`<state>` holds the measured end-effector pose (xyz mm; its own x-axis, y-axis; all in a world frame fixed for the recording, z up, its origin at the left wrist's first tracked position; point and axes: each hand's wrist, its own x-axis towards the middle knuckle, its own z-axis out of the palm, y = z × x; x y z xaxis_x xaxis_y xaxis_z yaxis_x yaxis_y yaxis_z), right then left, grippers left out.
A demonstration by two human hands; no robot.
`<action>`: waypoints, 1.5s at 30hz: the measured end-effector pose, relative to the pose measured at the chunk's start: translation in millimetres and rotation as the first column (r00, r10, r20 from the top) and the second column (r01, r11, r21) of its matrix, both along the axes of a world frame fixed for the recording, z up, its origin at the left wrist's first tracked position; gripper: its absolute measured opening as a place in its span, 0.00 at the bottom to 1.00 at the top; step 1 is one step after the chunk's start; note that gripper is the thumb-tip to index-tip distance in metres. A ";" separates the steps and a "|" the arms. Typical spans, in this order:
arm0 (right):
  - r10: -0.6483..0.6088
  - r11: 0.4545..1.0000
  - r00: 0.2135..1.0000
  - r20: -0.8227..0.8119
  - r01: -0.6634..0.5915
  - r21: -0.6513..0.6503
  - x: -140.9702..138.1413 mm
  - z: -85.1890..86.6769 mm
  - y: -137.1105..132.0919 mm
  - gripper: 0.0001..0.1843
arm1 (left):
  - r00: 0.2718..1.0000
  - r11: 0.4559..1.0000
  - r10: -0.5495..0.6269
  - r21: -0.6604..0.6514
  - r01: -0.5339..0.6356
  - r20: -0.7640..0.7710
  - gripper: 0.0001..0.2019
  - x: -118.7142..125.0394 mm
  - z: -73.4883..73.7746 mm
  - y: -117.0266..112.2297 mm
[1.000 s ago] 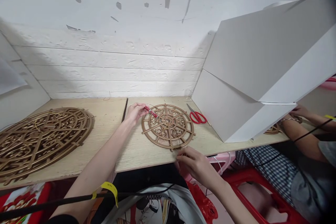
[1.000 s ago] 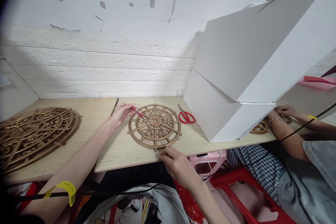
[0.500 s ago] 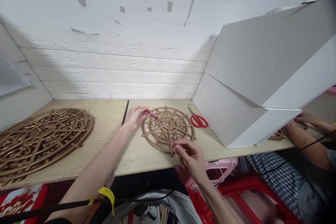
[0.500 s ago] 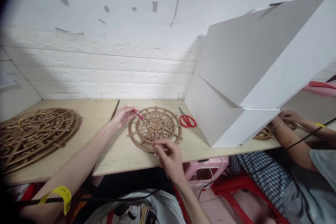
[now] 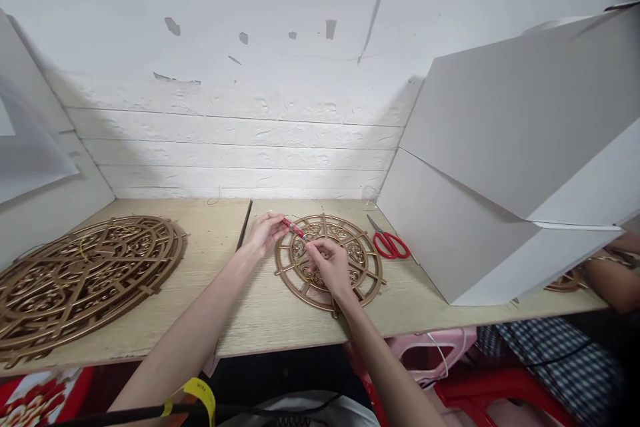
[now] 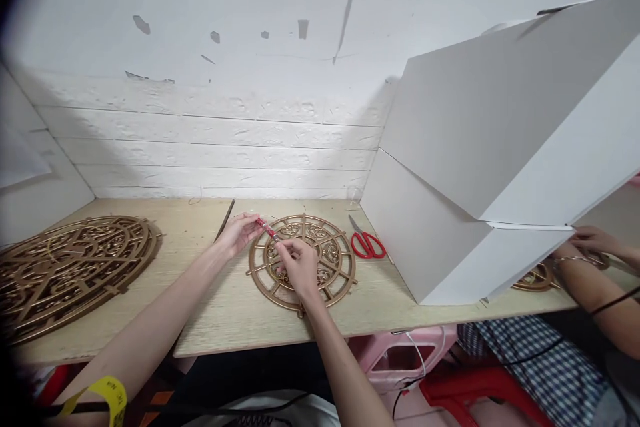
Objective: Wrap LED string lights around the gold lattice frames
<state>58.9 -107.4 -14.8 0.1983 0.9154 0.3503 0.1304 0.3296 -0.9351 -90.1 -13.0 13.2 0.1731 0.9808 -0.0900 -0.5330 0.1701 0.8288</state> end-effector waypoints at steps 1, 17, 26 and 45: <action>-0.001 1.000 1.000 0.002 0.001 0.002 0.2 -0.1 -0.6 0.16 | 1.000 1.000 -0.004 -0.001 0.004 -0.008 0.05 0.6 0.4 -0.5; -0.052 0.999 0.999 0.014 0.052 0.016 4.5 5.5 -1.4 0.14 | 0.999 0.998 -0.019 0.062 0.021 -0.043 0.06 1.5 2.1 -2.7; -0.089 0.996 0.994 0.064 0.088 0.012 3.7 9.0 -3.6 0.14 | 0.995 0.998 0.012 0.061 -0.006 -0.094 0.08 3.6 3.1 -6.6; -0.099 0.995 0.972 0.213 0.096 0.026 10.7 -1.2 1.8 0.11 | 0.978 0.991 0.035 0.130 -0.008 -0.207 0.09 4.6 -5.4 -2.2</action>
